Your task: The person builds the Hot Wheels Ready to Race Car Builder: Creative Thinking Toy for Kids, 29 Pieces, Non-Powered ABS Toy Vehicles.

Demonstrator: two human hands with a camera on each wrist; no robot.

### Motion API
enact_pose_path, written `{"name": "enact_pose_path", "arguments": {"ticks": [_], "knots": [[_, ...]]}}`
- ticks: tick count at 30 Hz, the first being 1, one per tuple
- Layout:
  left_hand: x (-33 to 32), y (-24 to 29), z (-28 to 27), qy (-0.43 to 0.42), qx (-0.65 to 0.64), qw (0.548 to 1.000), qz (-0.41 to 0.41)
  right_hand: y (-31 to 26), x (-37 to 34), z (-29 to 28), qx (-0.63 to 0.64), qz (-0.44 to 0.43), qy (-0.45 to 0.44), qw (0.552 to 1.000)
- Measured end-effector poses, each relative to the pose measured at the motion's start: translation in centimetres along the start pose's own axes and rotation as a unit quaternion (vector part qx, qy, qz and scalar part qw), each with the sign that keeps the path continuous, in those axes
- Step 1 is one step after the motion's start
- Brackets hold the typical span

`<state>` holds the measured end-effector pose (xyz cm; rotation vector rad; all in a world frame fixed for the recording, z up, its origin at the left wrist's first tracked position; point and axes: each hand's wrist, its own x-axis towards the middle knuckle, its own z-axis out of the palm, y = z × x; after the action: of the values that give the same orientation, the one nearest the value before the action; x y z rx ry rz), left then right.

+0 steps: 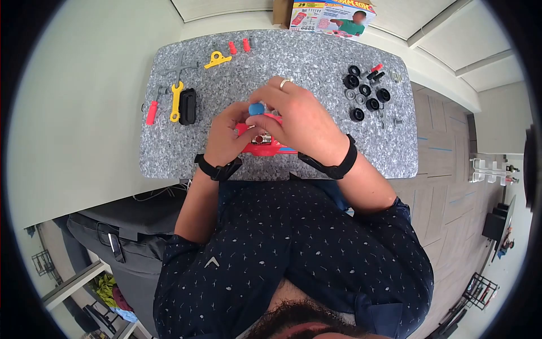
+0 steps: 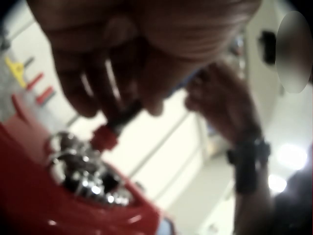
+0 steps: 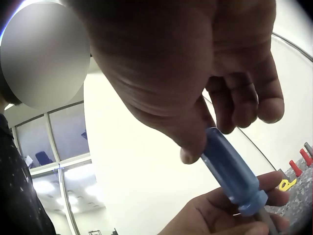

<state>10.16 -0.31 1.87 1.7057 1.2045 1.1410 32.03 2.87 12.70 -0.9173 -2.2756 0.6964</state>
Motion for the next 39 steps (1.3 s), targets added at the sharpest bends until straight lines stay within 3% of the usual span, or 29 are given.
{"name": "enact_pose_path", "arguments": {"ticks": [2,5,8,11,14,17,19,22,25,28,32,34,37,39], "knots": [[-0.1,0.0,0.1,0.005,-0.034,0.999,-0.010,-0.2,0.2,0.0,-0.012,0.028,0.009,0.999],[-0.3,-1.1,0.1,-0.006,-0.037,0.999,-0.014,0.7,0.5,1.1,0.054,-0.077,0.088,0.992],[-0.3,-1.1,-0.2,-0.024,-0.036,0.999,-0.003,1.9,0.5,1.7,0.078,-0.086,0.007,0.993],[-0.4,0.1,0.0,-0.021,-0.084,0.996,-0.023,0.5,0.4,1.3,0.037,0.005,0.004,0.999],[-0.4,-0.8,0.3,0.000,-0.101,0.994,-0.045,0.5,0.5,1.6,0.046,-0.024,0.072,0.996],[-0.4,-0.8,0.4,0.004,-0.125,0.991,-0.045,1.7,0.6,1.8,0.072,-0.054,0.045,0.995],[-0.5,-0.7,0.9,0.013,-0.172,0.984,-0.036,1.0,0.5,1.5,0.048,-0.012,0.021,0.999],[-0.6,0.2,0.3,-0.010,-0.079,0.994,-0.070,0.7,0.3,1.4,0.034,0.001,0.032,0.999],[-0.7,-1.2,0.1,-0.029,-0.103,0.991,-0.080,1.3,0.5,1.9,0.061,-0.044,0.055,0.996],[-0.9,-2.8,0.7,-0.017,-0.143,0.988,-0.049,1.9,0.4,2.5,0.061,-0.049,0.052,0.996],[-1.1,-2.8,1.1,-0.052,-0.081,0.995,-0.008,1.4,0.3,2.3,0.026,0.010,0.025,0.999],[-1.4,-3.1,1.3,-0.077,-0.031,0.997,0.003,1.6,0.2,2.3,0.047,-0.002,0.029,0.998],[-1.2,0.5,0.8,-0.106,0.017,0.987,-0.117,2.4,0.2,2.6,0.055,-0.052,0.030,0.997],[-1.5,-0.6,1.2,-0.080,0.006,0.992,-0.094,2.6,0.1,2.7,0.056,-0.052,0.021,0.997]]}}
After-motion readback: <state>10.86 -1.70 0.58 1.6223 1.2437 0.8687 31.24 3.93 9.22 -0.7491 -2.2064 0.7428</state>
